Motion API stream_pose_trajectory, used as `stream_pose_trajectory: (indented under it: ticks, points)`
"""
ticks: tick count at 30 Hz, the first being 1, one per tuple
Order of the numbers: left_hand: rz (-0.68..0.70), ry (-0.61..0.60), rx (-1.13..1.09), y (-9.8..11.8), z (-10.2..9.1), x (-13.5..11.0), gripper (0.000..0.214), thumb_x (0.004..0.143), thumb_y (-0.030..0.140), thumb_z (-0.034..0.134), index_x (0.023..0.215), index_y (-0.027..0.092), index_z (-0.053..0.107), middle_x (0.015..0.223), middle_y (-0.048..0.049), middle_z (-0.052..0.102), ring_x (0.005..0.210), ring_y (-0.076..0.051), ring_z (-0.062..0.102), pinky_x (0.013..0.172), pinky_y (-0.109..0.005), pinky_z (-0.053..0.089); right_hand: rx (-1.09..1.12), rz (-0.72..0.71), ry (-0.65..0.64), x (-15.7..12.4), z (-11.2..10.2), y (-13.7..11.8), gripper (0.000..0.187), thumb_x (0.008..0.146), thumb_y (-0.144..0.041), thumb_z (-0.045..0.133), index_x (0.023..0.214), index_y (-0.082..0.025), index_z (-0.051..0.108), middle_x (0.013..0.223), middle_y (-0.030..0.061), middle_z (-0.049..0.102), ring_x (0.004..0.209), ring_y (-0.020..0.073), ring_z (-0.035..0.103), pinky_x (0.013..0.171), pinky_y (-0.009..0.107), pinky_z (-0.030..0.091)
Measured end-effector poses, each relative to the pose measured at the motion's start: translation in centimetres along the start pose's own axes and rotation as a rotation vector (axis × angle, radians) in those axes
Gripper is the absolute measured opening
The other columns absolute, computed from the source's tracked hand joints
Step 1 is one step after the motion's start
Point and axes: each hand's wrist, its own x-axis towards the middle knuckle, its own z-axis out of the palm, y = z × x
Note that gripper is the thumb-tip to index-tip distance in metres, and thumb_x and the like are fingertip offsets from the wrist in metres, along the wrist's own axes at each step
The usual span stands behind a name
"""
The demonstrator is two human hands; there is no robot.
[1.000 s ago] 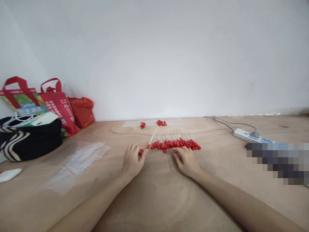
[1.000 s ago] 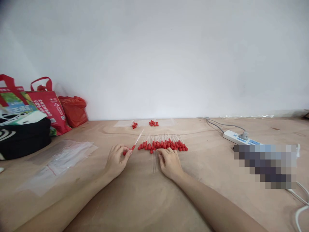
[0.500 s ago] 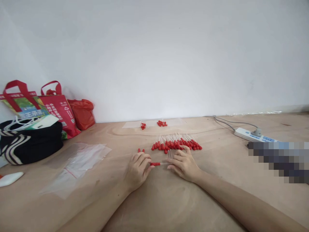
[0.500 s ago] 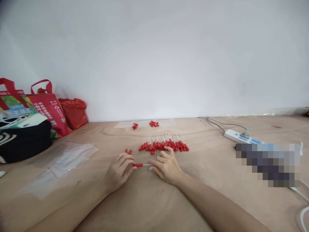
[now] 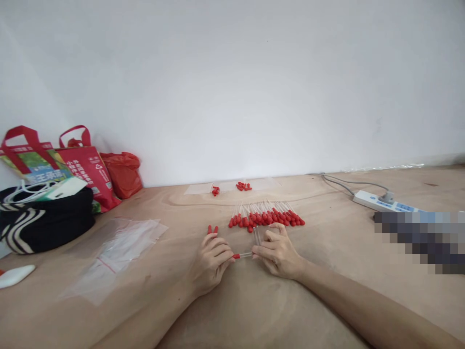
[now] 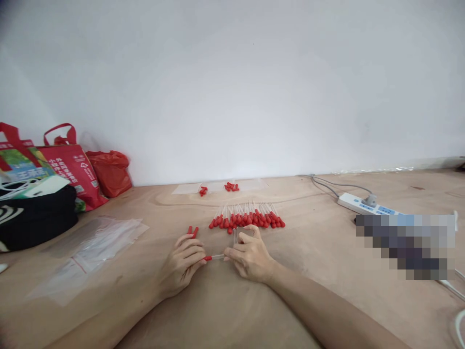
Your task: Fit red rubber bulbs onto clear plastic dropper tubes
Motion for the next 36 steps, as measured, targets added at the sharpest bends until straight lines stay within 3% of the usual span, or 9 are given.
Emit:
stream_pose_trajectory:
  ticks: [5, 9, 16, 20, 24, 31, 36]
  points:
    - [-0.007, -0.026, -0.025, 0.2, -0.1, -0.1, 0.024, 0.086, 0.023, 0.037, 0.077, 0.021, 0.059, 0.073, -0.0012, 0.064, 0.083, -0.015, 0.055, 0.095, -0.041, 0.031, -0.001, -0.017, 0.011, -0.3, -0.2, -0.3, 0.024, 0.085, -0.029, 0.041, 0.075, -0.023, 0.062, 0.051, -0.0024, 0.054, 0.059, 0.0104, 0.041, 0.083, 0.035, 0.025]
    - [-0.069, -0.021, -0.032, -1.0, -0.7, -0.4, 0.024, 0.085, 0.021, 0.036, 0.076, 0.021, 0.058, 0.075, -0.0023, 0.064, 0.084, -0.016, 0.056, 0.093, -0.04, 0.034, 0.01, 0.035, -0.002, -0.8, -0.7, 0.9, 0.026, 0.085, -0.029, 0.039, 0.076, -0.023, 0.063, 0.051, -0.0018, 0.054, 0.06, 0.011, 0.043, 0.082, 0.035, 0.025]
    - [-0.576, 0.263, 0.011, -4.7, -1.3, -1.1, 0.03, 0.083, 0.037, 0.036, 0.089, 0.019, 0.059, 0.079, -0.0047, 0.057, 0.073, -0.015, 0.054, 0.067, -0.028, 0.046, -0.021, 0.317, 0.035, -1.7, -1.0, 3.6, 0.026, 0.085, -0.028, 0.041, 0.085, -0.022, 0.066, 0.064, 0.0016, 0.063, 0.062, 0.0121, 0.047, 0.075, 0.033, 0.027]
    - [-0.813, 0.275, 0.052, -6.5, -0.8, -1.1, 0.031, 0.076, 0.036, 0.041, 0.089, 0.016, 0.061, 0.071, -0.0043, 0.053, 0.063, -0.016, 0.053, 0.06, -0.028, 0.046, -0.055, 0.315, 0.069, -1.7, -0.6, 3.0, 0.026, 0.085, -0.026, 0.041, 0.091, -0.023, 0.066, 0.066, 0.0025, 0.065, 0.062, 0.0124, 0.048, 0.073, 0.032, 0.027]
    - [-0.956, 0.253, -0.023, -7.3, -0.8, -0.9, 0.033, 0.068, 0.034, 0.049, 0.096, 0.016, 0.054, 0.067, -0.0009, 0.057, 0.06, -0.016, 0.056, 0.058, -0.028, 0.047, -0.105, 0.291, 0.117, -1.8, -0.7, 2.8, 0.024, 0.084, -0.022, 0.043, 0.088, -0.023, 0.067, 0.066, 0.0019, 0.066, 0.061, 0.0118, 0.049, 0.074, 0.032, 0.027]
    - [-1.008, 0.148, -0.098, -7.1, -0.7, -0.1, 0.025, 0.066, 0.042, 0.053, 0.07, 0.017, 0.055, 0.068, -0.0032, 0.064, 0.062, -0.016, 0.06, 0.06, -0.028, 0.048, -0.106, 0.289, 0.099, -1.5, -0.3, 2.8, 0.022, 0.081, -0.02, 0.045, 0.076, -0.022, 0.067, 0.065, 0.0004, 0.066, 0.063, 0.0119, 0.048, 0.075, 0.033, 0.026]
    - [-1.011, 0.127, -0.215, -7.4, -0.3, -0.6, 0.041, 0.069, 0.052, 0.049, 0.082, 0.016, 0.062, 0.079, -0.0058, 0.068, 0.073, -0.019, 0.063, 0.068, -0.028, 0.05, -0.061, 0.285, -0.036, -1.1, -0.4, 2.4, 0.02, 0.08, -0.032, 0.049, 0.076, -0.022, 0.066, 0.062, 0.0006, 0.063, 0.066, 0.0124, 0.047, 0.076, 0.034, 0.024]
